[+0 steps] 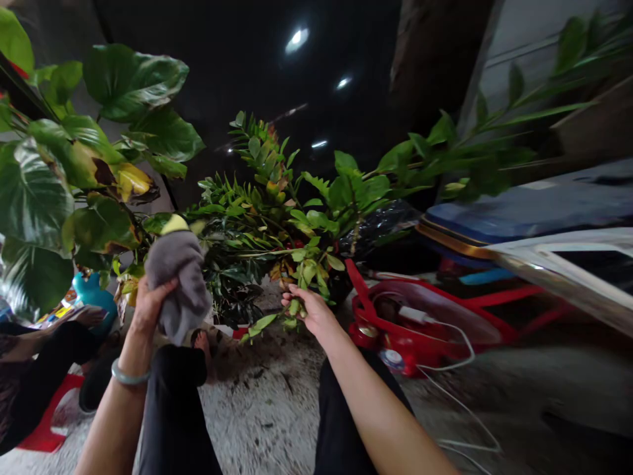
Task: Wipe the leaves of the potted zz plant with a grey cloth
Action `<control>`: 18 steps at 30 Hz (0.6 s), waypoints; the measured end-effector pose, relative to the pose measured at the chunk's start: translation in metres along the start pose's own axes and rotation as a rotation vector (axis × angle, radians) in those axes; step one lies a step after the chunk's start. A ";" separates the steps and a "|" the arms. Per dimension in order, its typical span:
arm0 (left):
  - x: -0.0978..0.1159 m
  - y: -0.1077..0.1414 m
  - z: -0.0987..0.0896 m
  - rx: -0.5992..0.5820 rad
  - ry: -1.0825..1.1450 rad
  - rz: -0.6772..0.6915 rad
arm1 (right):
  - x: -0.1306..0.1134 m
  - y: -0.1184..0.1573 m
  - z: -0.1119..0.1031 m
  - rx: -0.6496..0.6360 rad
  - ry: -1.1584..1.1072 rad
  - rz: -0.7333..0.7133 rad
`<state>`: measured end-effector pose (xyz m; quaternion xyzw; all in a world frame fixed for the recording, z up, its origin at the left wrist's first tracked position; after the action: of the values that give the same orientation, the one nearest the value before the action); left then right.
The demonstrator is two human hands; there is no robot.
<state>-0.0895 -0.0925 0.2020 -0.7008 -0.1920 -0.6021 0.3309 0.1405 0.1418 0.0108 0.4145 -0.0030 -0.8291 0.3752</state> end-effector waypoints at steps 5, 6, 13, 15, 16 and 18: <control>-0.038 -0.005 0.021 0.194 -0.020 -0.077 | 0.003 0.000 0.003 0.043 0.021 0.001; -0.053 0.009 0.030 0.138 -0.044 -0.144 | 0.003 0.001 0.003 0.046 0.030 -0.001; -0.067 0.071 0.037 -0.118 0.093 -0.294 | -0.001 0.005 -0.001 0.025 0.055 0.005; -0.040 0.045 0.026 0.041 0.161 -0.125 | -0.001 0.007 0.000 0.024 0.057 0.002; -0.029 0.029 0.023 0.131 0.225 -0.040 | -0.001 0.007 0.001 0.029 0.054 0.001; -0.021 -0.001 0.023 0.209 0.342 0.012 | -0.001 0.008 0.004 0.048 0.045 0.002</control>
<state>-0.0774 -0.0729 0.1808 -0.5514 -0.1902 -0.6870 0.4333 0.1435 0.1354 0.0165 0.4418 -0.0152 -0.8189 0.3659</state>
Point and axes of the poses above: each hand's wrist, its own y-axis away from the middle knuckle, its own z-axis out of the palm, x = y × z, the point moved 2 cm from there along -y, towards the middle knuckle, and after that the axes turned 12 degrees about -x, right-handed, at the moved point
